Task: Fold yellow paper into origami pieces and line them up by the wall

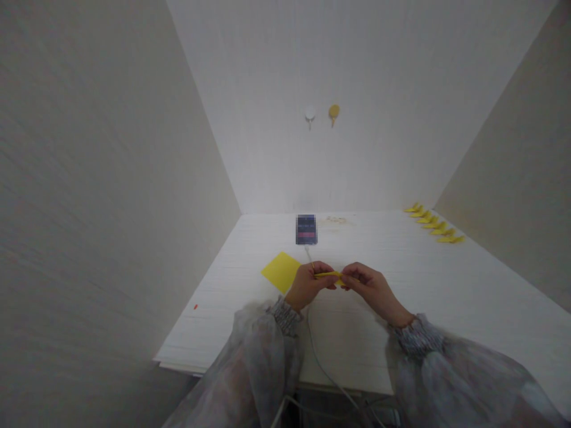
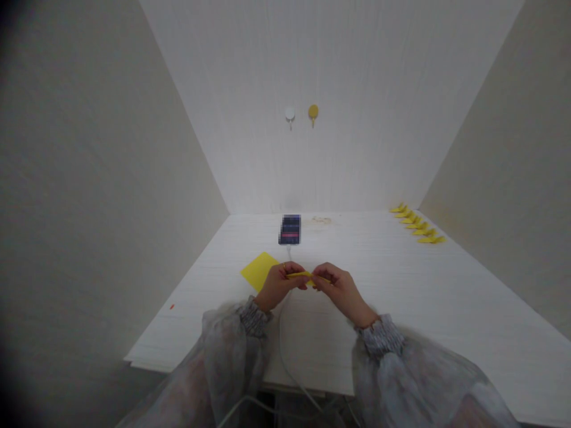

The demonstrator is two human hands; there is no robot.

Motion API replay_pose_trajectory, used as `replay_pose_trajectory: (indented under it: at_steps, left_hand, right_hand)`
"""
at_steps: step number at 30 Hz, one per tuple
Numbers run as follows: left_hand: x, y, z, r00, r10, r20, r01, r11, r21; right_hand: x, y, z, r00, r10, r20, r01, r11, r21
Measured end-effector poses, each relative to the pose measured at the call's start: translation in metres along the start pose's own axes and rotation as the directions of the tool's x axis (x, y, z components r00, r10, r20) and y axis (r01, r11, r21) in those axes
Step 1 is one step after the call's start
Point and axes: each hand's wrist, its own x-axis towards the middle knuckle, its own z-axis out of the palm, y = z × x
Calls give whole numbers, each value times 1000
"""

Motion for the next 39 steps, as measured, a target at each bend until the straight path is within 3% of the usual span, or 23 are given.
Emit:
replay_pose_trajectory:
  at_steps: [4,16,22,32,39]
  left_hand:
    - [-1,1,1,1000,3,23,-2,999,-40]
    - [3,-1,4,996,-10,-87,4,998,-69]
    - [0,-1,-1,999,-11,-48,9,999,-37]
    - [-2,1,0,999,27,32,-25,997,-66]
    - [-2,0,1,998,36,47,-35,999,-11]
  right_hand:
    - [0,-4,1,1000,-14,4,14,999,-46]
    - [-1,-8,4,985,-111,-133,66,951,-304]
    - [-1,-12,2,992,-128,0,126,976,-179]
    - [-3,-7,2,999,-21,-33,22,1000,18]
    - [-1,-4,4,999,45,-6,-45,999,-4]
